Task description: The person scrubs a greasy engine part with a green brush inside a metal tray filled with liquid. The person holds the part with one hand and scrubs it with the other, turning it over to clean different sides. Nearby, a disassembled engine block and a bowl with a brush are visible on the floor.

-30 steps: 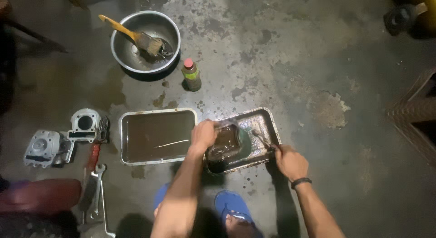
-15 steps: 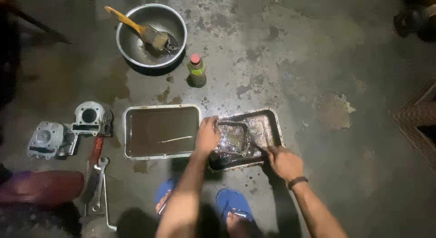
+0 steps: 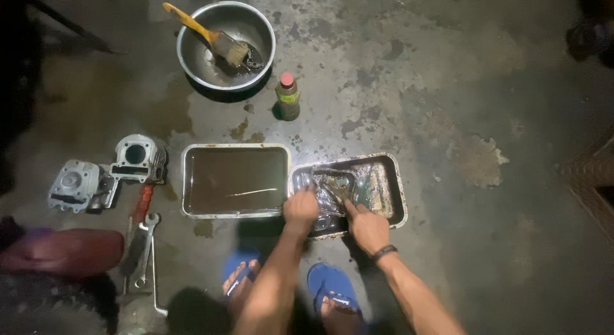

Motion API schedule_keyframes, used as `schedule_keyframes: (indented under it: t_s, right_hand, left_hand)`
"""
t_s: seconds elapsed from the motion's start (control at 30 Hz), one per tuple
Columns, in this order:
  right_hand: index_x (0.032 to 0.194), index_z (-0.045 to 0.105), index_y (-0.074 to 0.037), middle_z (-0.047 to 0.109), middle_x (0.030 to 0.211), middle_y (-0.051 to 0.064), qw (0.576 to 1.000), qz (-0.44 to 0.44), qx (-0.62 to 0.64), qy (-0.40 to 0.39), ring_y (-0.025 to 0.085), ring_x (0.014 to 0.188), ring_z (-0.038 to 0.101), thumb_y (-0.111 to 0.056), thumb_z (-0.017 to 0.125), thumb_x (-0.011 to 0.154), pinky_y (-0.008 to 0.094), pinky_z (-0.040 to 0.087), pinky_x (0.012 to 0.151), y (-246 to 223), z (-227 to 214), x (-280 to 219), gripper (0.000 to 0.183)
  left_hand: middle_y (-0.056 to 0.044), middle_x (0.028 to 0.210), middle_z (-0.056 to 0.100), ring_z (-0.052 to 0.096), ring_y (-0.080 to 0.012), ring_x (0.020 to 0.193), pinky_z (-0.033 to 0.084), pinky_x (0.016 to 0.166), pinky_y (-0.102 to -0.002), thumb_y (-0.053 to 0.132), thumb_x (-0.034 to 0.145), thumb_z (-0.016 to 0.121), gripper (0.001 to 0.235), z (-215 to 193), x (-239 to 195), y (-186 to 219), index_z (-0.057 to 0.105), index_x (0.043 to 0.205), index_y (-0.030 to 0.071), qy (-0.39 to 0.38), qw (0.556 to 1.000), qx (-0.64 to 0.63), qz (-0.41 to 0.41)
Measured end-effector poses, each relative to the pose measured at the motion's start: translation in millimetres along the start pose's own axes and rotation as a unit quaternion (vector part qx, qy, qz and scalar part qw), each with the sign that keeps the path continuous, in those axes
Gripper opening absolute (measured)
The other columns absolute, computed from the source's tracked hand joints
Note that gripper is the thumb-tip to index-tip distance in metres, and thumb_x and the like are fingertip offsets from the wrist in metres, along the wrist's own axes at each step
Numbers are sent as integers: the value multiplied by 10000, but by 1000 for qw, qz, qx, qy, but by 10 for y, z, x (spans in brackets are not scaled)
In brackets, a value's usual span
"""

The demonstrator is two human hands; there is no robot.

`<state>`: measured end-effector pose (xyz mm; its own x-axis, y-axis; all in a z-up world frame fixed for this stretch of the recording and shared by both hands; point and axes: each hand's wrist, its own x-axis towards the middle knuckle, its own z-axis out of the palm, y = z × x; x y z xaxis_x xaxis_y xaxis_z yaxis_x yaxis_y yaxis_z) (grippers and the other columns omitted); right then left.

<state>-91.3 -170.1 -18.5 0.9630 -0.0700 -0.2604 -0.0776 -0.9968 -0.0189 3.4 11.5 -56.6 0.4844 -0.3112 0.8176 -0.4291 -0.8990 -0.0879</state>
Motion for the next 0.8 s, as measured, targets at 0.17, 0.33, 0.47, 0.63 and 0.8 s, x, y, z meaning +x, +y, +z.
schedule_keyframes:
  t_s: [0.17, 0.33, 0.47, 0.63, 0.8]
  right_hand:
    - [1393, 590, -343, 713, 973, 28, 1000, -9, 17, -23, 315, 767, 760, -254, 495, 939, 482, 632, 685, 65, 109, -89, 472]
    - [1397, 576, -345, 692, 982, 19, 999, -10, 5, -40, 302, 745, 758, -270, 530, 915, 480, 632, 675, 43, 134, -5, 490]
    - [1380, 604, -338, 707, 957, 9, 999, -35, 2, -24, 288, 760, 766, -253, 491, 937, 483, 629, 664, -45, -149, 19, 465]
    - [1378, 624, -322, 732, 963, 19, 998, -36, -2, -49, 289, 751, 765, -242, 507, 908, 472, 631, 666, 97, 25, -17, 491]
    - [1402, 589, -352, 717, 943, -6, 996, -52, -54, -51, 253, 739, 763, -249, 528, 914, 460, 627, 663, 64, 61, -97, 502]
  left_hand:
    - [-9, 659, 510, 565, -215, 592, 492, 532, -340, 165, 841, 621, 275, 315, -746, 165, 556, 580, 220, 10, 999, 24, -26]
    - [-61, 1006, 769, 754, -267, 1026, 599, 811, -385, 263, 994, 545, 240, -42, 340, 9, 759, 1053, 171, -715, 642, -143, -237]
    - [-69, 1089, 772, 757, -290, 1018, 623, 801, -426, 221, 1024, 449, 327, -143, 468, 10, 739, 1174, 208, -714, 647, -137, -228]
    - [-180, 1064, 773, 746, -354, 1048, 607, 876, -478, 213, 1073, 363, 441, -410, 907, -46, 769, 1128, 50, -736, 616, -146, -238]
    - [-143, 977, 792, 763, -334, 999, 622, 852, -475, 128, 981, 414, 393, -322, 647, 2, 802, 1005, 69, -697, 654, -157, -249]
